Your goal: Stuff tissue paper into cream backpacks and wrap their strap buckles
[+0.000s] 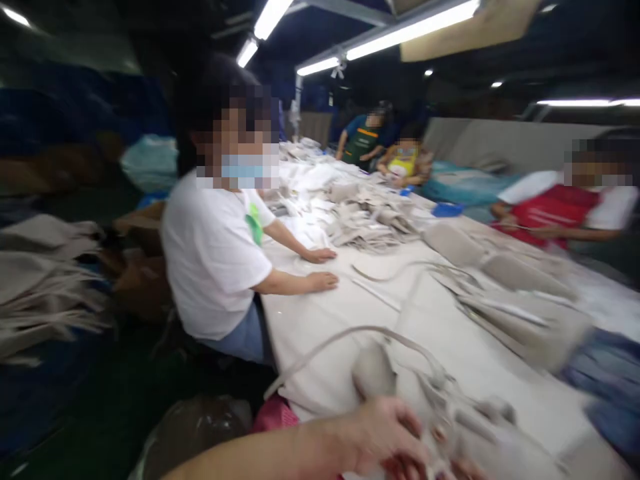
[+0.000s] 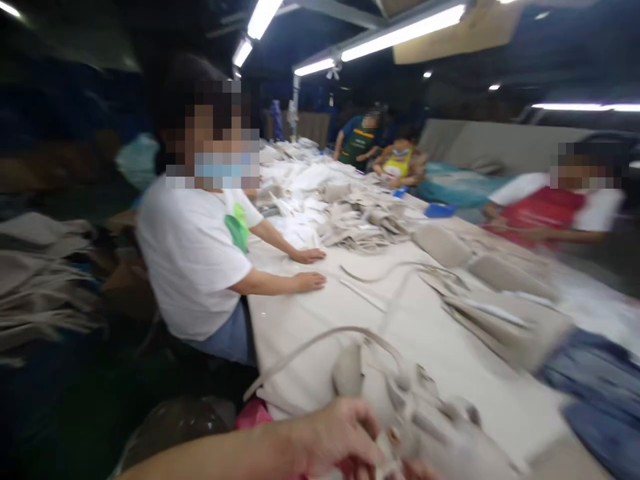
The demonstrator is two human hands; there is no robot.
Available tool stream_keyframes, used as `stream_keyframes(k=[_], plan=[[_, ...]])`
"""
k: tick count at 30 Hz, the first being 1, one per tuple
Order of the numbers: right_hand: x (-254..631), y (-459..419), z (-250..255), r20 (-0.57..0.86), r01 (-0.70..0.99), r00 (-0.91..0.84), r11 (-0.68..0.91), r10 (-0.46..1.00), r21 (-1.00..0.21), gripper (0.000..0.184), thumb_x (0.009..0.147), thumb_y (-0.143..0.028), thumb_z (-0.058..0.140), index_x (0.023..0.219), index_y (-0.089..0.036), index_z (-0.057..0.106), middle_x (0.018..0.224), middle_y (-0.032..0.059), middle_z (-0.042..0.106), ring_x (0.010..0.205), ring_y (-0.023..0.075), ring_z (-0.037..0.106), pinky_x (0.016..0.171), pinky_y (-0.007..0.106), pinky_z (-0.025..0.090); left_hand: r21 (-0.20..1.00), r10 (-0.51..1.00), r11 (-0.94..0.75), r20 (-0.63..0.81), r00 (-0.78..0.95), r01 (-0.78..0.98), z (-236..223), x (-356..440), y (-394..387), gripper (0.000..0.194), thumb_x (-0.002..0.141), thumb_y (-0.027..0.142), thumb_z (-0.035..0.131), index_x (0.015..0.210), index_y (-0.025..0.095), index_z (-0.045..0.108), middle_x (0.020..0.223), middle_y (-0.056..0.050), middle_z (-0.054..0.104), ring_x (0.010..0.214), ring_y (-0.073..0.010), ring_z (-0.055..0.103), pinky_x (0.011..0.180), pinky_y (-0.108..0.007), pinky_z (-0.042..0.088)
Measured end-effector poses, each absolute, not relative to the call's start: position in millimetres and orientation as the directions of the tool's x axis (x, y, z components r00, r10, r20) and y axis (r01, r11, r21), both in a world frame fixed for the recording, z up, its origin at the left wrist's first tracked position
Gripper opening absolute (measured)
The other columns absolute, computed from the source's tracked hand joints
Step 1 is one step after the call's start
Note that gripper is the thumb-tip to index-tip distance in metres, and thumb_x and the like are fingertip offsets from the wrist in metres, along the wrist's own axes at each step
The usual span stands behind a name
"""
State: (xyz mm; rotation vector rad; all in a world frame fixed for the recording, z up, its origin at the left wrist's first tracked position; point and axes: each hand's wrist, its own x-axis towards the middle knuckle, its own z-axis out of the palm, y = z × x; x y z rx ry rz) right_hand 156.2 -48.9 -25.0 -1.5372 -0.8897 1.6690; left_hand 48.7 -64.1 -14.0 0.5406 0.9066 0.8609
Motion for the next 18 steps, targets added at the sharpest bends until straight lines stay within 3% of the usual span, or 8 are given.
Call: stream_keyframes(k=[2,4,7,9,11,13,18], plan=[[190.7,-75.0,-22.7,-0.445,-0.166,0.06,-0.43,0.894,-0.887,0.034,0.069,-0.047,0.074,0.089,-0.025,0.059,0.076,-0.0019,0.066,0.064,0.0162,0.06,0.056,0.028,0.051,0.747,0.825,0.556,-0.443,0.351,-0.364,-9.7,68.4,-70.9,0.031,0.067,0.021,0.069,0.086,0.018,0.045,0.052,0.004,0.056,0.042,-0.0104,0.05,0.044,-0.021,0.041],[198.7,-84.7,-20.4,-0.344,-0.301,0.112,-0.298,0.932,-0.906,0.042,0.058,-0.044,0.082,0.078,-0.024,0.051,0.059,-0.0068,0.059,0.049,0.0124,0.053,0.047,0.023,0.043,0.84,0.892,0.432,-0.344,0.292,-0.327,-2.4,70.5,-73.8,0.028,0.066,0.02,0.063,0.085,0.02,0.041,0.056,0.005,0.056,0.046,-0.0107,0.051,0.047,-0.021,0.041],[190.6,-78.3,-17.4,-0.284,-0.414,0.118,-0.213,0.951,-0.885,0.043,0.059,-0.039,0.083,0.075,-0.023,0.047,0.058,-0.007,0.059,0.048,0.0105,0.053,0.047,0.021,0.042,0.989,0.968,0.131,-0.111,0.226,-0.073,6.8,61.8,-74.6,0.026,0.068,0.014,0.059,0.089,0.02,0.045,0.067,0.004,0.054,0.058,-0.0107,0.052,0.056,-0.021,0.041],[185.1,-73.4,-16.0,-0.269,-0.44,0.099,-0.201,0.958,-0.875,0.042,0.06,-0.037,0.083,0.073,-0.022,0.046,0.058,-0.0073,0.058,0.049,0.0095,0.053,0.048,0.02,0.041,0.983,0.975,-0.079,0.041,0.219,0.165,8.2,57.4,-73.6,0.016,0.072,0.011,0.054,0.086,0.02,0.051,0.07,0.002,0.053,0.064,-0.0117,0.051,0.062,-0.023,0.039],[183.3,-72.3,-16.0,-0.261,-0.456,0.084,-0.196,0.962,-0.868,0.042,0.061,-0.036,0.083,0.072,-0.021,0.045,0.055,-0.0087,0.055,0.045,0.0068,0.048,0.044,0.017,0.036,0.934,0.957,-0.217,0.146,0.252,0.283,5.6,55.9,-70.3,0.01,0.076,0.009,0.049,0.077,0.019,0.053,0.071,0.0,0.052,0.069,-0.0133,0.05,0.066,-0.025,0.037],[184.3,-73.9,-16.8,-0.278,-0.499,0.059,-0.213,0.959,-0.84,0.041,0.061,-0.036,0.083,0.071,-0.021,0.045,0.051,-0.0103,0.05,0.04,0.0042,0.04,0.039,0.015,0.029,0.935,0.947,-0.248,0.179,0.266,0.253,1.0,56.1,-65.3,0.011,0.077,0.009,0.049,0.071,0.018,0.054,0.072,0.0,0.05,0.073,-0.0145,0.049,0.068,-0.025,0.037],[189.4,-78.7,-17.1,-0.355,-0.679,-0.054,-0.295,0.933,-0.672,0.038,0.06,-0.026,0.083,0.073,-0.02,0.048,0.048,-0.0126,0.039,0.04,0.0018,0.025,0.039,0.013,0.022,0.993,0.951,-0.111,0.094,0.293,0.041,-1.5,54.7,-57.4,0.007,0.075,0.01,0.056,0.073,0.016,0.054,0.083,-0.001,0.051,0.081,-0.0149,0.051,0.073,-0.025,0.04]])
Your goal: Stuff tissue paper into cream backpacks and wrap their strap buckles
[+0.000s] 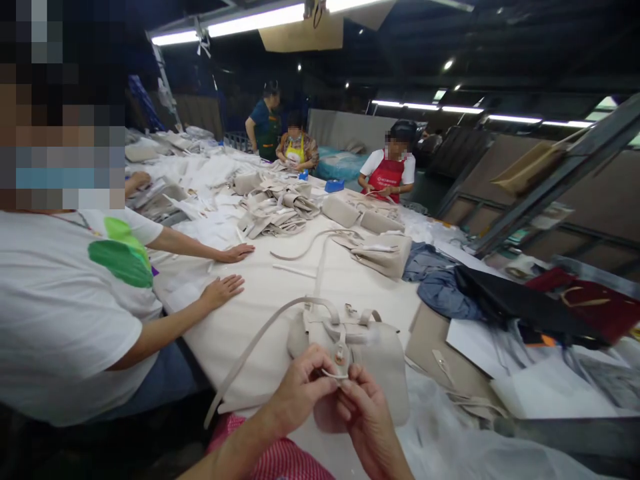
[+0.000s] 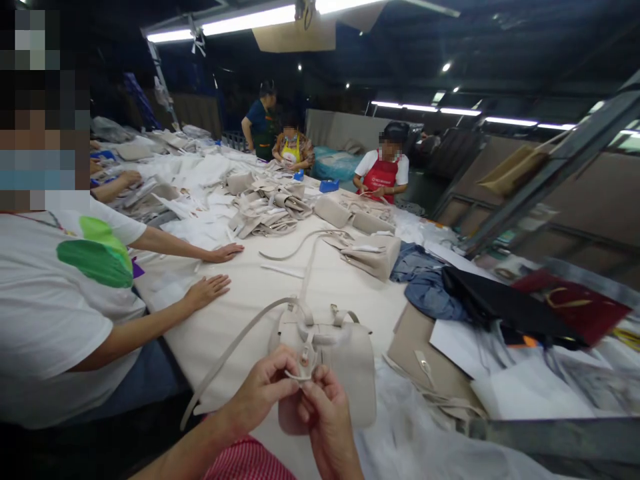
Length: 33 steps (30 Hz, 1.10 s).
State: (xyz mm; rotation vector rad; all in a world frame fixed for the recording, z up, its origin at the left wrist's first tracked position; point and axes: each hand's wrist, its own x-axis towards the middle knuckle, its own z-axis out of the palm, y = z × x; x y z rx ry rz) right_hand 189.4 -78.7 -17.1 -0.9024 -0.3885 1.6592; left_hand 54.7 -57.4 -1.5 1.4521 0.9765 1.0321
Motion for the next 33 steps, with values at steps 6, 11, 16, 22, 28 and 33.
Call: stream_keyframes(k=[6,11,16,22,28,33], plan=[[194.1,-80.5,-11.5,-0.381,-0.725,-0.165,-0.373,0.91,-0.578,0.041,0.058,-0.023,0.082,0.067,-0.019,0.043,0.054,-0.012,0.037,0.043,0.0007,0.018,0.038,0.013,0.018,0.863,0.872,-0.403,0.261,0.415,0.304,15.3,48.7,-57.2,0.012,0.082,0.009,0.046,0.078,0.017,0.053,0.089,-0.004,0.053,0.084,-0.0158,0.051,0.076,-0.028,0.041],[191.3,-79.9,-21.9,-0.295,-0.433,-0.059,-0.29,0.954,-0.853,0.046,0.056,-0.032,0.082,0.062,-0.022,0.037,0.05,-0.0109,0.041,0.041,0.0043,0.033,0.04,0.017,0.026,0.889,0.933,-0.308,0.212,0.289,0.34,18.5,48.6,-56.7,0.014,0.074,0.004,0.049,0.068,0.017,0.049,0.078,-0.001,0.051,0.074,-0.0135,0.051,0.066,-0.024,0.043],[188.0,-85.0,-37.4,-0.197,-0.145,0.048,-0.188,0.979,-0.971,0.035,0.065,-0.032,0.073,0.062,-0.022,0.039,0.052,-0.0106,0.036,0.048,0.0065,0.032,0.045,0.019,0.027,0.496,0.687,-0.725,0.562,0.461,0.478,15.9,53.7,-56.6,0.014,0.082,0.008,0.048,0.074,0.016,0.057,0.097,-0.008,0.057,0.082,-0.0161,0.053,0.072,-0.028,0.047],[188.6,-94.7,-31.6,-0.194,-0.2,0.151,-0.162,0.969,-0.966,0.04,0.065,-0.041,0.074,0.06,-0.022,0.039,0.051,-0.0097,0.035,0.046,0.0066,0.031,0.043,0.02,0.027,0.45,0.661,-0.743,0.609,0.437,0.496,-8.8,52.0,-50.9,0.019,0.089,0.012,0.042,0.079,0.015,0.057,0.088,-0.007,0.06,0.077,-0.0144,0.055,0.069,-0.024,0.05],[188.5,-95.9,-44.4,-0.4,-0.608,-0.082,-0.363,0.913,-0.706,0.048,0.055,-0.041,0.081,0.061,-0.023,0.037,0.047,-0.013,0.031,0.038,0.0027,0.02,0.038,0.018,0.021,0.645,0.761,-0.647,0.518,0.391,0.406,-7.2,54.1,-53.8,0.015,0.087,0.013,0.044,0.076,0.016,0.054,0.082,-0.004,0.056,0.074,-0.0129,0.055,0.066,-0.023,0.049],[186.0,-94.5,-45.3,-0.281,-0.428,0.132,-0.201,0.951,-0.881,0.048,0.054,-0.04,0.082,0.059,-0.022,0.038,0.048,-0.0113,0.037,0.044,0.0053,0.032,0.041,0.017,0.026,0.391,0.567,-0.822,0.624,0.538,0.414,18.4,60.1,-52.0,0.017,0.084,0.01,0.042,0.077,0.016,0.056,0.097,-0.009,0.061,0.087,-0.0179,0.056,0.078,-0.032,0.05]])
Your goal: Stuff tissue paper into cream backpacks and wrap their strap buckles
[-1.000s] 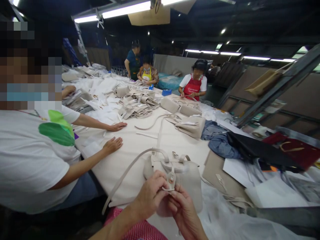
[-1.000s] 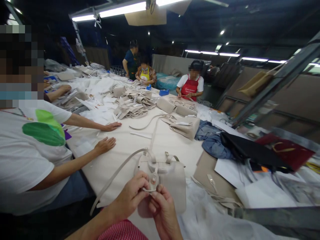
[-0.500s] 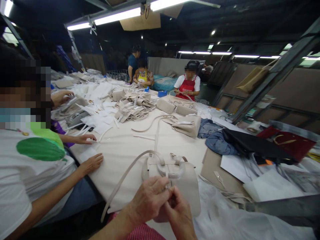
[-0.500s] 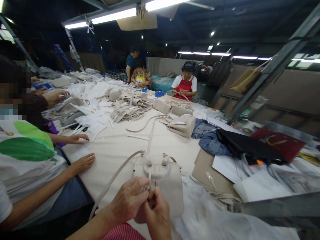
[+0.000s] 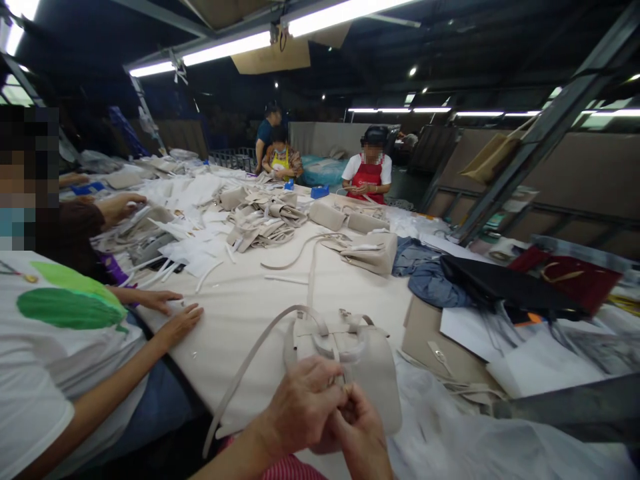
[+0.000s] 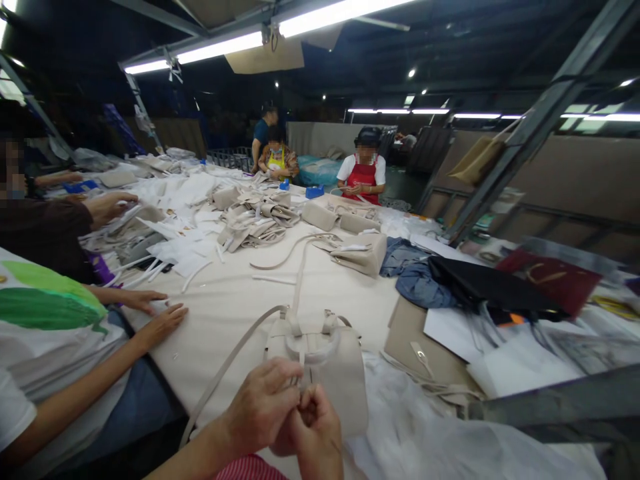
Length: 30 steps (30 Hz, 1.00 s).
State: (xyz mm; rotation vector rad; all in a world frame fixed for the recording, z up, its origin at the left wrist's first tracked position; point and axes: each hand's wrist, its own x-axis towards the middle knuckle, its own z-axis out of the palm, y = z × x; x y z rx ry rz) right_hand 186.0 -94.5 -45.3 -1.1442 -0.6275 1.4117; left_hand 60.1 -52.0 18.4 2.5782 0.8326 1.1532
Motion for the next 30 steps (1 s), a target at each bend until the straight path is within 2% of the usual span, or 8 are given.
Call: stream_keyframes(k=[2,5,10,13,19,24,28,30], plan=[[186.8,-94.9,-40.7,-0.243,-0.419,0.167,-0.154,0.955,-0.895,0.046,0.058,-0.04,0.08,0.06,-0.021,0.039,0.051,-0.0105,0.039,0.047,0.0057,0.033,0.043,0.017,0.028,0.301,0.485,-0.872,0.632,0.604,0.386,15.8,60.2,-47.7,0.019,0.086,0.01,0.041,0.08,0.016,0.057,0.097,-0.009,0.063,0.087,-0.0179,0.056,0.081,-0.033,0.05],[188.6,-96.8,-37.0,-0.266,-0.508,0.102,-0.18,0.959,-0.842,0.048,0.058,-0.04,0.081,0.059,-0.021,0.037,0.051,-0.0101,0.039,0.043,0.0045,0.031,0.04,0.017,0.027,0.434,0.588,-0.809,0.616,0.525,0.397,0.4,59.4,-42.9,0.019,0.089,0.012,0.039,0.084,0.016,0.057,0.091,-0.008,0.063,0.082,-0.0152,0.057,0.075,-0.028,0.051],[188.0,-101.4,-45.5,-0.396,-0.699,-0.12,-0.36,0.911,-0.617,0.048,0.052,-0.041,0.083,0.065,-0.022,0.042,0.049,-0.0128,0.033,0.038,0.0007,0.014,0.035,0.016,0.016,0.624,0.677,-0.728,0.589,0.442,0.284,-10.6,60.0,-43.6,0.019,0.091,0.015,0.036,0.083,0.017,0.053,0.089,-0.007,0.059,0.081,-0.0141,0.057,0.073,-0.025,0.051],[189.2,-102.2,-49.4,-0.39,-0.606,-0.064,-0.346,0.919,-0.716,0.05,0.053,-0.042,0.083,0.062,-0.022,0.039,0.047,-0.0112,0.037,0.037,0.0024,0.024,0.036,0.016,0.02,0.617,0.666,-0.723,0.505,0.549,0.31,1.2,57.6,-42.9,0.018,0.091,0.017,0.038,0.081,0.016,0.053,0.086,-0.006,0.057,0.079,-0.0142,0.056,0.072,-0.024,0.049],[190.5,-100.5,-46.9,-0.29,-0.393,0.082,-0.236,0.954,-0.889,0.052,0.056,-0.047,0.08,0.06,-0.022,0.035,0.049,-0.0101,0.037,0.046,0.0055,0.03,0.043,0.018,0.026,0.19,0.516,-0.851,0.478,0.711,0.489,12.7,54.7,-38.8,0.022,0.093,0.017,0.039,0.087,0.016,0.061,0.08,-0.004,0.058,0.072,-0.0139,0.051,0.069,-0.025,0.044],[179.3,-107.7,-44.0,-0.255,-0.238,0.051,-0.237,0.965,-0.942,0.044,0.062,-0.047,0.076,0.061,-0.022,0.039,0.047,-0.011,0.031,0.044,0.0057,0.025,0.041,0.019,0.02,0.268,0.58,-0.809,0.509,0.636,0.523,3.9,60.4,-34.4,0.028,0.092,0.02,0.037,0.071,0.016,0.055,0.084,-0.006,0.056,0.075,-0.0154,0.05,0.07,-0.027,0.046],[178.6,-108.3,-38.7,-0.258,-0.358,0.089,-0.211,0.962,-0.91,0.048,0.061,-0.049,0.077,0.063,-0.023,0.037,0.049,-0.0113,0.034,0.043,0.0052,0.027,0.04,0.017,0.024,0.458,0.636,-0.77,0.484,0.601,0.445,10.3,53.9,-37.4,0.026,0.092,0.016,0.034,0.079,0.016,0.056,0.086,-0.006,0.057,0.078,-0.014,0.053,0.072,-0.025,0.049],[182.4,-106.5,-36.8,-0.259,-0.388,0.09,-0.205,0.962,-0.898,0.05,0.06,-0.049,0.078,0.063,-0.023,0.036,0.049,-0.0114,0.036,0.042,0.005,0.029,0.04,0.017,0.026,0.47,0.605,-0.788,0.478,0.636,0.397,14.4,46.9,-40.9,0.02,0.091,0.019,0.039,0.089,0.015,0.058,0.096,-0.009,0.059,0.087,-0.0153,0.056,0.077,-0.027,0.05]])
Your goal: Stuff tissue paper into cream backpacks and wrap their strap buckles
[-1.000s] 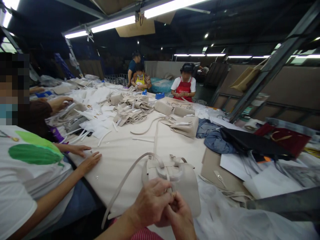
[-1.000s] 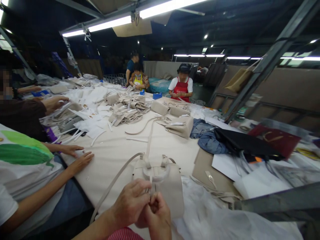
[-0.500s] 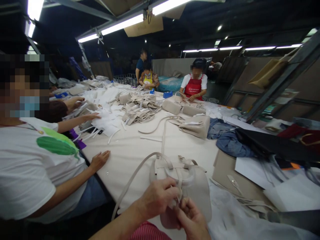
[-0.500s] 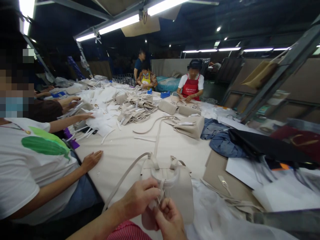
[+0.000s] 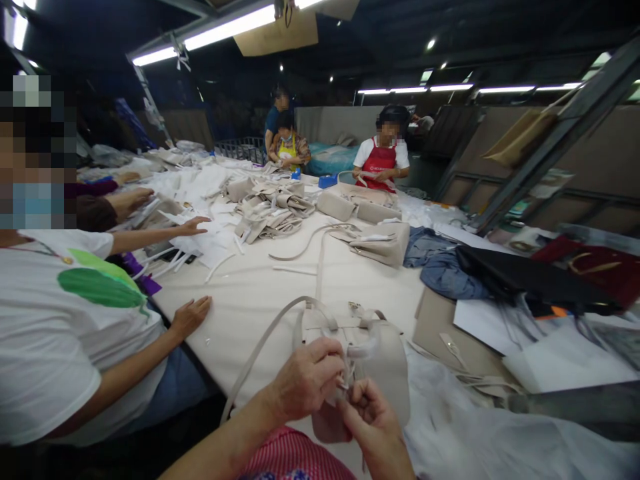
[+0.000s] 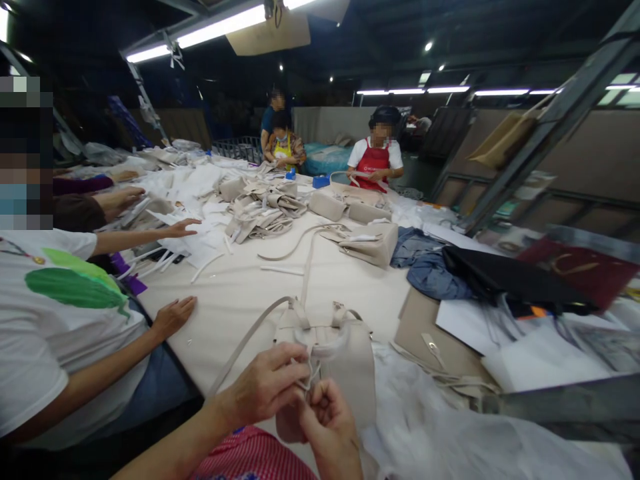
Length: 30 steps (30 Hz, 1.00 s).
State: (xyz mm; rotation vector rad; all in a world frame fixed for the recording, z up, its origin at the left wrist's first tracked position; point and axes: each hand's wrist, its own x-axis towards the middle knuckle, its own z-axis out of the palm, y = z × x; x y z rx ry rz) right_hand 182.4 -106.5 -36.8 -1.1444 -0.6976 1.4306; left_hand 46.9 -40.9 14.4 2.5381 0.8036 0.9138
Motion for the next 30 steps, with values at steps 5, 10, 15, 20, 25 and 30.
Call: stream_keyframes(k=[5,10,15,20,25,30], plan=[[185.6,-105.4,-36.8,-0.248,-0.34,0.067,-0.212,0.966,-0.916,0.046,0.065,-0.049,0.075,0.063,-0.023,0.037,0.047,-0.0114,0.036,0.041,0.0061,0.032,0.04,0.017,0.03,0.249,0.481,-0.874,0.558,0.677,0.416,12.7,36.5,-45.2,0.021,0.092,0.015,0.041,0.099,0.015,0.061,0.097,-0.01,0.063,0.091,-0.0173,0.059,0.078,-0.029,0.052],[179.7,-107.0,-34.4,-0.215,-0.237,0.06,-0.195,0.975,-0.952,0.043,0.066,-0.043,0.073,0.061,-0.023,0.035,0.048,-0.0118,0.029,0.045,0.0056,0.025,0.041,0.017,0.024,0.236,0.461,-0.884,0.571,0.679,0.403,6.2,45.4,-43.0,0.026,0.091,0.011,0.038,0.073,0.015,0.057,0.086,-0.007,0.062,0.084,-0.0153,0.055,0.078,-0.029,0.05],[184.9,-107.3,-27.8,-0.197,-0.189,0.093,-0.177,0.976,-0.966,0.04,0.065,-0.038,0.072,0.059,-0.022,0.037,0.049,-0.0115,0.03,0.045,0.0058,0.025,0.042,0.018,0.024,0.286,0.584,-0.801,0.565,0.582,0.526,-2.8,58.8,-44.1,0.022,0.089,0.013,0.039,0.073,0.016,0.054,0.078,-0.005,0.059,0.073,-0.0149,0.052,0.068,-0.027,0.048],[192.6,-117.1,-16.1,-0.261,-0.351,-0.042,-0.259,0.964,-0.9,0.046,0.062,-0.039,0.078,0.057,-0.022,0.035,0.05,-0.0108,0.036,0.041,0.0047,0.033,0.041,0.018,0.028,0.297,0.613,-0.776,0.563,0.554,0.556,-12.2,61.8,-37.1,0.023,0.091,0.016,0.037,0.074,0.017,0.053,0.067,-0.001,0.052,0.058,-0.0126,0.047,0.053,-0.022,0.042],[210.9,-124.9,-6.7,-0.264,-0.575,-0.178,-0.318,0.948,-0.753,0.047,0.059,-0.042,0.081,0.062,-0.022,0.038,0.053,-0.0094,0.041,0.036,0.0037,0.033,0.038,0.018,0.024,0.505,0.714,-0.697,0.549,0.434,0.509,0.6,51.3,-31.4,0.013,0.091,0.021,0.041,0.089,0.017,0.054,0.08,-0.004,0.058,0.066,-0.013,0.054,0.061,-0.025,0.047],[242.1,-123.8,-17.0,-0.243,-0.517,-0.039,-0.228,0.969,-0.825,0.041,0.062,-0.037,0.081,0.062,-0.021,0.043,0.058,-0.0063,0.046,0.044,0.0064,0.038,0.042,0.019,0.031,0.929,0.957,-0.1,-0.008,0.289,0.356,8.4,52.0,-57.3,0.026,0.09,0.042,0.043,0.086,0.017,0.052,0.061,0.001,0.055,0.047,-0.011,0.051,0.047,-0.023,0.041]])
